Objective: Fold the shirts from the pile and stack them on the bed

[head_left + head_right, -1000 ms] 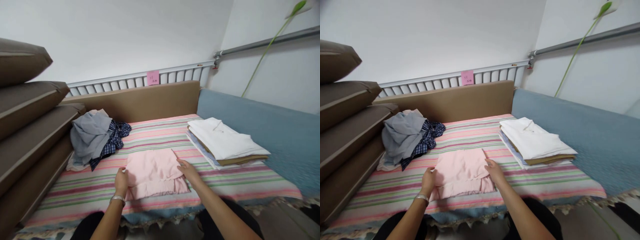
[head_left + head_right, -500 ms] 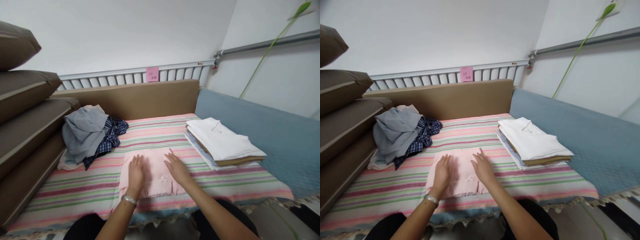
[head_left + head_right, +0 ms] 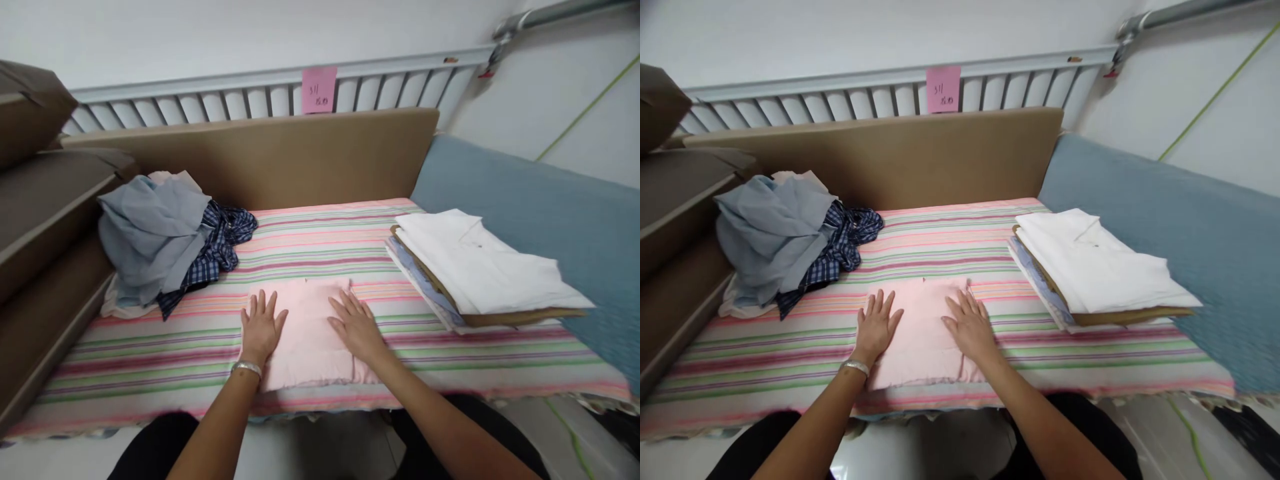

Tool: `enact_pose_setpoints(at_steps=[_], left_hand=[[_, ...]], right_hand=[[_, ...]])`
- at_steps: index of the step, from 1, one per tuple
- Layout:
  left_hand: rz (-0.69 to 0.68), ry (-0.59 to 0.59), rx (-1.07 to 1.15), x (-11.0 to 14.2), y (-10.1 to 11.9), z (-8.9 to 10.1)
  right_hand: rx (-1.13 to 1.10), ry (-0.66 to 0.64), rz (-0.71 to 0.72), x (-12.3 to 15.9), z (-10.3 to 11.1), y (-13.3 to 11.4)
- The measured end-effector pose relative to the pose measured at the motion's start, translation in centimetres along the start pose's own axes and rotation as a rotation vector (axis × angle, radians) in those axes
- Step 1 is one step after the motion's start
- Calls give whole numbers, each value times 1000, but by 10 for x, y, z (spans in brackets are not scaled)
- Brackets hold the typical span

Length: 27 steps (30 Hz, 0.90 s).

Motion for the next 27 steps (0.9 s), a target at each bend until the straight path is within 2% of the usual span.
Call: enact_pose_setpoints(at_steps=[7,12,15,19,22,24,27], left_hand=[[-8,13,19,-4,0,-4],[-15,5,131,0,-7,1],[-34,74,250,19,-25,7],[-65,192,401,60,-63,6],[-26,262,475,89,-84,5],[-18,370,496,106,-85,15],[-165,473,499,125,-56,41]], right_hand=[[35,34,25,1,-2,0],[46,57,6,6,1,1],[47,81,-27,23,2,7],[39,118,-30,58,1,16],[-5,158,-33,81,0,23],[-76,212,-72,91,4,25],[-224,360,-86,96,25,11]])
Point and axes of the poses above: each hand's wrist, its own x-axis away from the middle knuckle, its own z-axis out of the back of the hand, y = z × x, the point moved 5 cm from there along -x, towards the middle knuckle, and after that the axes turned 5 degrees about z, right-handed, at the moved point
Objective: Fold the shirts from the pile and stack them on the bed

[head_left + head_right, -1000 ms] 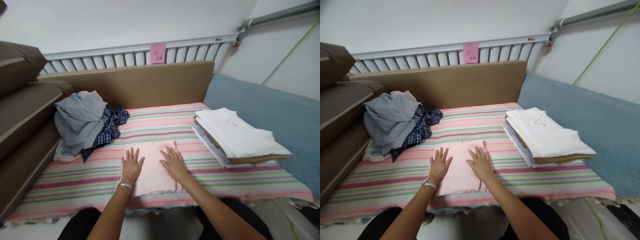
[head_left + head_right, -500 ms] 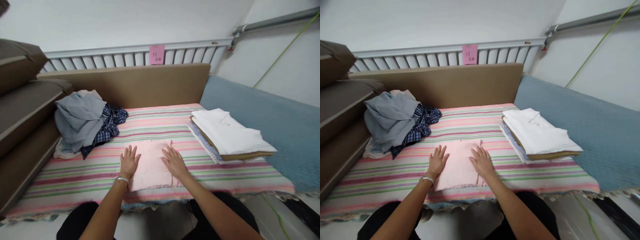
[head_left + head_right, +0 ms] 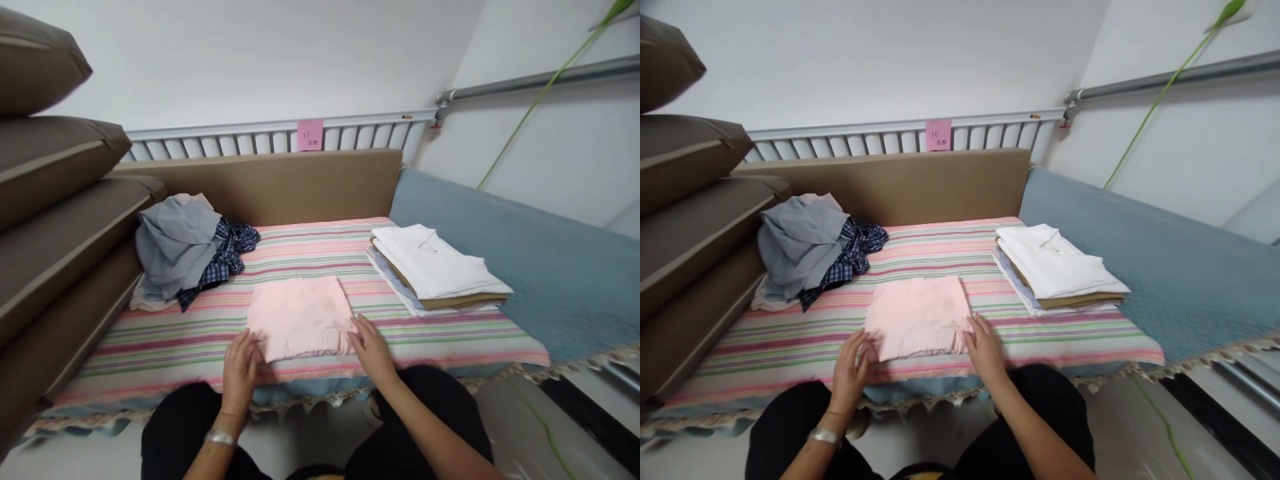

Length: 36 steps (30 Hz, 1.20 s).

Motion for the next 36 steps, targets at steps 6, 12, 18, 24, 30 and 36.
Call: enact_pose_setpoints(at_steps=[6,12,18,24,30,36], left_hand=[[-221,-322,-37,4,79,-27],[-233,-326,-230,42,64,-51],[-210,-362,-327,44,65,-54],[-152,-407,-357,33,72,-53],[-125,-368,-456,35,67,-49],[-110,-341,-506,33,57,-43]], right_hand=[[-129,-108,326,-13,10,-97],[50,-286,359,3,-18,-116],[56,-281,370,12,-29,-107],[134,-275,300,11,-31,-88],[180,-259,279,18,-32,-73],[176,-226,187,20,-33,-66]])
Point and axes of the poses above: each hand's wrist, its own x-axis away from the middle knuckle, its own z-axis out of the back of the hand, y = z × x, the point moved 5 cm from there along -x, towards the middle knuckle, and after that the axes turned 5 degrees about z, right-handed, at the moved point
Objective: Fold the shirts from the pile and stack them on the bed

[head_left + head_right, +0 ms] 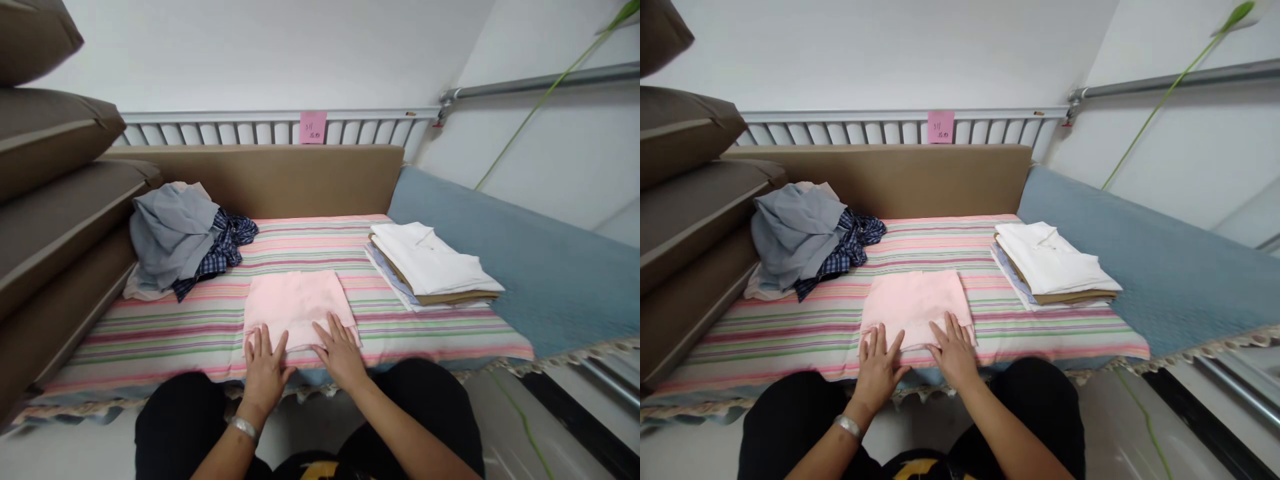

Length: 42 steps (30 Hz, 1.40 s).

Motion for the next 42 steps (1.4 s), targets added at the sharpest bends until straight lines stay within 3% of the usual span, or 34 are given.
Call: enact_pose_setpoints(at_steps=[6,9,15,20,24,28,34,38,42], left_hand=[[-6,13,-4,-1,-3,2],[-7,28,-3,-2,-2,6],[-131,67,59,6,23,18],[-248,17,139,4,36,10],[-161,27,128,-2,16,0],[-115,47,64,0,-4,-3],[-109,116,50,2,-11,-3],[-83,113,131,-2,-18,1],[16,133,280,-19,-35,8]], right_hand=[[-60,-23,-10,-1,12,7],[-76,48,45,7,28,5],[-131,125,185,23,42,-23],[-184,88,163,5,35,-40],[-144,62,28,-8,26,-22],[-81,18,16,-8,14,-5],[-50,15,-26,-1,12,-8],[-223,148,-45,1,33,2],[-457,388,-228,4,54,45]])
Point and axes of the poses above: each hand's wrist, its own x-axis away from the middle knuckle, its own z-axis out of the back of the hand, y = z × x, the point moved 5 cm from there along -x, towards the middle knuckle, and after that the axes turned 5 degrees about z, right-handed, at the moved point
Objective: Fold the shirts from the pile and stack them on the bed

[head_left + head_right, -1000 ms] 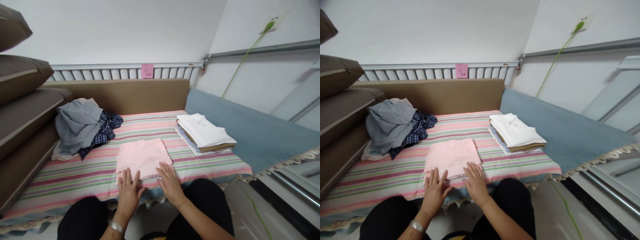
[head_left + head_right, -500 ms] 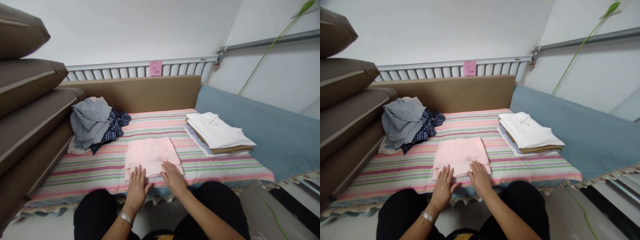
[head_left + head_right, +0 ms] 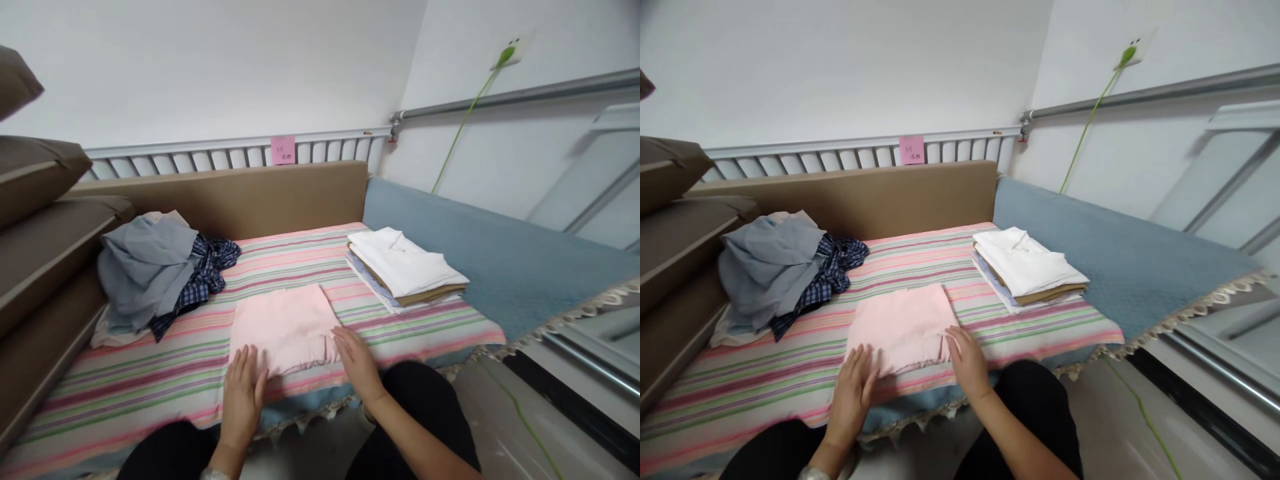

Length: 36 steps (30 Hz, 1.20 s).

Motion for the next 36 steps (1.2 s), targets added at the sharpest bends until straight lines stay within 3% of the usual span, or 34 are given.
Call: enact_pose_setpoints(at_steps=[2,5,10,14,17,22,24,27,32,36], left_hand=[[41,20,27,-10,-8,-2],[85,29,-29,-17,-17,-16],[64,6,-217,-8,-24,-39],[59,18,-258,-6,-19,-30],[8,45,-251,-9,4,-13],[-409,-159,-92,-13,80,-18],[-464,-196,-23,-19,102,-26],[-437,-240,45,-33,120,-37],[-323,-247,215,-47,118,-41],[-250,-237,308,-43,113,-33]], right_hand=[[-25,54,-149,-10,9,20],[-13,-10,-346,-22,7,37],[-111,-124,-535,-33,-6,38],[-257,-132,-645,-39,-11,40],[-428,-160,-799,-36,-16,44],[-694,-236,-995,-23,-23,42],[-740,-258,-1030,-21,-24,40],[-727,-273,-1043,-23,-22,38],[-569,-296,-999,-31,-20,40],[-390,-406,-932,-32,-19,50]])
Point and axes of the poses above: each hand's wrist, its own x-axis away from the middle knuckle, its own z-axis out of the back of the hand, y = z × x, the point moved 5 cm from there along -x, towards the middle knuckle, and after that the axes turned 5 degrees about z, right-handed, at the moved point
